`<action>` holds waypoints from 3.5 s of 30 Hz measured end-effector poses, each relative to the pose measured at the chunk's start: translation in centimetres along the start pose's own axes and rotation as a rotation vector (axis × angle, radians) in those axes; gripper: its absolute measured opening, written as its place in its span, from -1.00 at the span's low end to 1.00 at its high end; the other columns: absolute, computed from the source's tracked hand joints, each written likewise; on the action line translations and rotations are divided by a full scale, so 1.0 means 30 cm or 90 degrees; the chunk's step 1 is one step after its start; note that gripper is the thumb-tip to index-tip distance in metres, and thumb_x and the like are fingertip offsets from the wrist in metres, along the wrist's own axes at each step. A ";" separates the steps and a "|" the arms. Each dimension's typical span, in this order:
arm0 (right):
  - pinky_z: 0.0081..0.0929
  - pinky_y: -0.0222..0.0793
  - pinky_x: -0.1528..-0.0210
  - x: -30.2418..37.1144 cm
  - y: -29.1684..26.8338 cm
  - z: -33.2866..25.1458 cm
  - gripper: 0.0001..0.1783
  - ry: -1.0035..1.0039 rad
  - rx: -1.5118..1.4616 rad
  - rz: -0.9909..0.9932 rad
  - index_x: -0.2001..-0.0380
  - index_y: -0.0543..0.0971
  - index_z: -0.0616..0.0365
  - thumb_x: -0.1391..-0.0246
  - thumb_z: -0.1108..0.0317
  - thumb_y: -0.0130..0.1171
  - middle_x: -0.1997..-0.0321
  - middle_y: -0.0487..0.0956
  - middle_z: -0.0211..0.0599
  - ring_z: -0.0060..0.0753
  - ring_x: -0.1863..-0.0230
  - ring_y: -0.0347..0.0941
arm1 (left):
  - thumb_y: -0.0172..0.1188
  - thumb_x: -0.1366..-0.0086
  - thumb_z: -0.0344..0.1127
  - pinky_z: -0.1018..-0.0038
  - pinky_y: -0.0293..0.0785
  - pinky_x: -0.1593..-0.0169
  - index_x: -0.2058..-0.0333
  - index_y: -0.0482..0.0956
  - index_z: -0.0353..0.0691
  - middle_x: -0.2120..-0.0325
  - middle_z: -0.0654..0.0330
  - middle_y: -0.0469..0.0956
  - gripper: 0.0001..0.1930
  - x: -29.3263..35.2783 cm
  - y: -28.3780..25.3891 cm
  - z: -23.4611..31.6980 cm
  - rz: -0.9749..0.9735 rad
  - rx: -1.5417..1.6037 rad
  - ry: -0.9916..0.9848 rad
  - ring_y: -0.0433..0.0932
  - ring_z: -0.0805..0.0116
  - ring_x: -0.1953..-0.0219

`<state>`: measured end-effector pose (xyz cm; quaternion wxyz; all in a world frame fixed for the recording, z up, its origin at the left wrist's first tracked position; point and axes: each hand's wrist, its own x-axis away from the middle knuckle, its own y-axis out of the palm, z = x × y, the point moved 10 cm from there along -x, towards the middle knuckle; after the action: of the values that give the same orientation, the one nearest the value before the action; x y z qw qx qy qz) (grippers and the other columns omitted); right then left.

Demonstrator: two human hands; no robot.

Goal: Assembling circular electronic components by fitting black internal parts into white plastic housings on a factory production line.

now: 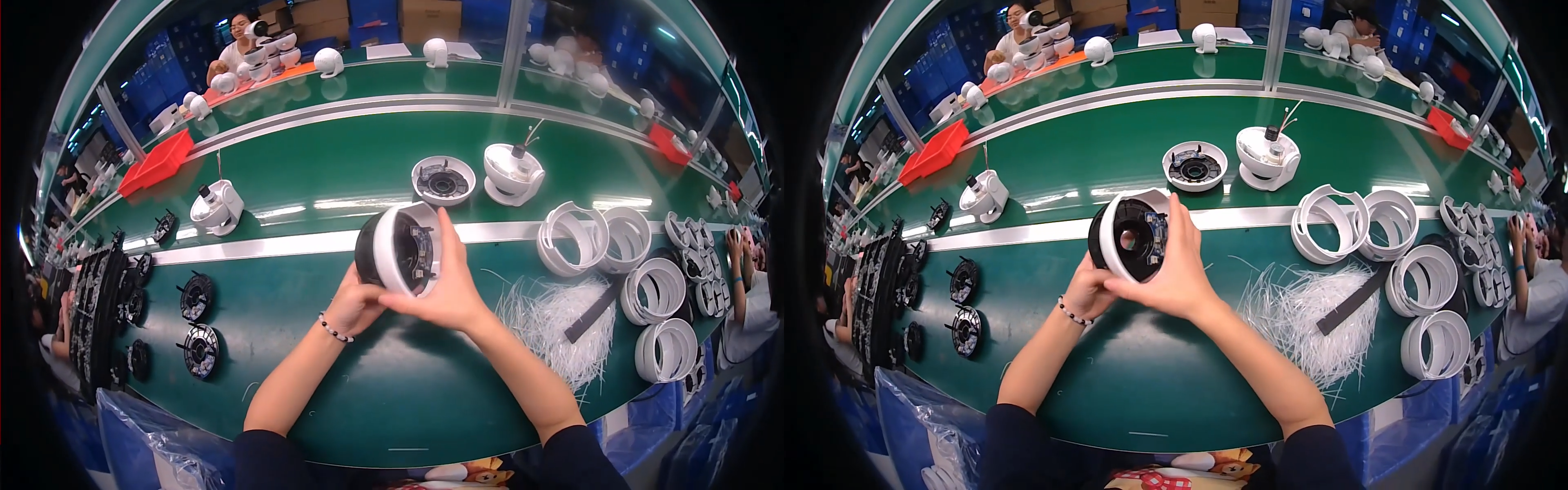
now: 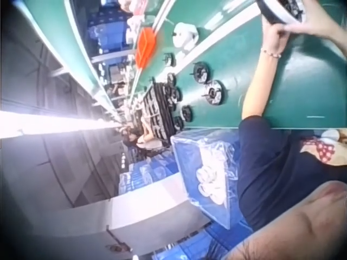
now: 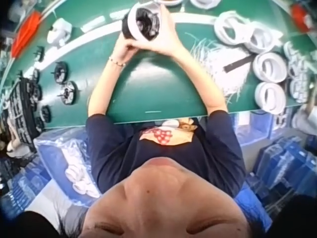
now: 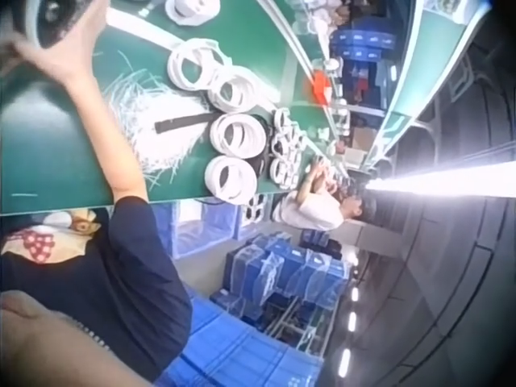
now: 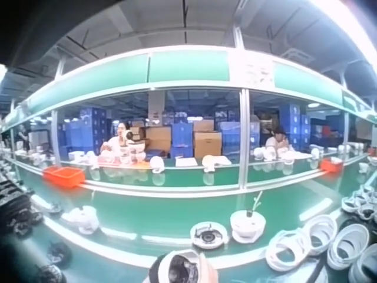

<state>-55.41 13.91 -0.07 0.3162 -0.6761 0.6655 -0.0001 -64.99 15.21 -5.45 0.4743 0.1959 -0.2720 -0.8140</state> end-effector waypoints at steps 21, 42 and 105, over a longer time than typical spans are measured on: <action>-0.15 -0.12 -0.16 0.042 0.031 -0.067 0.30 -0.001 0.152 -0.049 -0.08 -0.11 0.48 0.62 -0.05 0.40 -0.12 -0.02 0.18 0.14 -0.14 -0.09 | -0.32 -0.16 -0.04 0.34 0.25 -0.04 -0.03 0.17 -0.27 0.06 0.08 0.32 -0.46 0.016 0.008 -0.006 0.008 0.075 0.040 0.31 0.25 0.02; -0.08 -0.18 -0.17 0.034 0.086 -0.038 0.42 0.005 0.270 -0.059 -0.07 -0.19 0.54 0.69 -0.19 0.38 -0.14 -0.10 0.27 0.21 -0.17 -0.17 | -0.45 -0.12 0.34 0.33 0.14 -0.11 -0.07 0.11 -0.27 -0.02 0.06 0.23 -0.20 -0.006 0.021 -0.036 -0.018 0.113 0.018 0.23 0.21 -0.06; -0.41 0.36 0.48 0.280 -0.090 -0.176 -0.81 -0.388 0.530 -0.290 0.56 0.46 0.18 0.37 0.41 0.21 0.51 0.45 -0.26 -0.27 0.48 0.40 | 0.36 0.32 -0.06 0.45 0.25 -0.04 0.07 0.35 -0.27 0.10 0.03 0.38 -0.23 0.668 -1.139 0.941 0.701 -1.155 -0.301 0.37 0.21 0.05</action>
<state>-54.26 3.87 1.78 0.7265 -0.5902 0.3247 -0.1358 -113.51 18.60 -6.26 0.6778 -0.5383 0.2957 -0.4042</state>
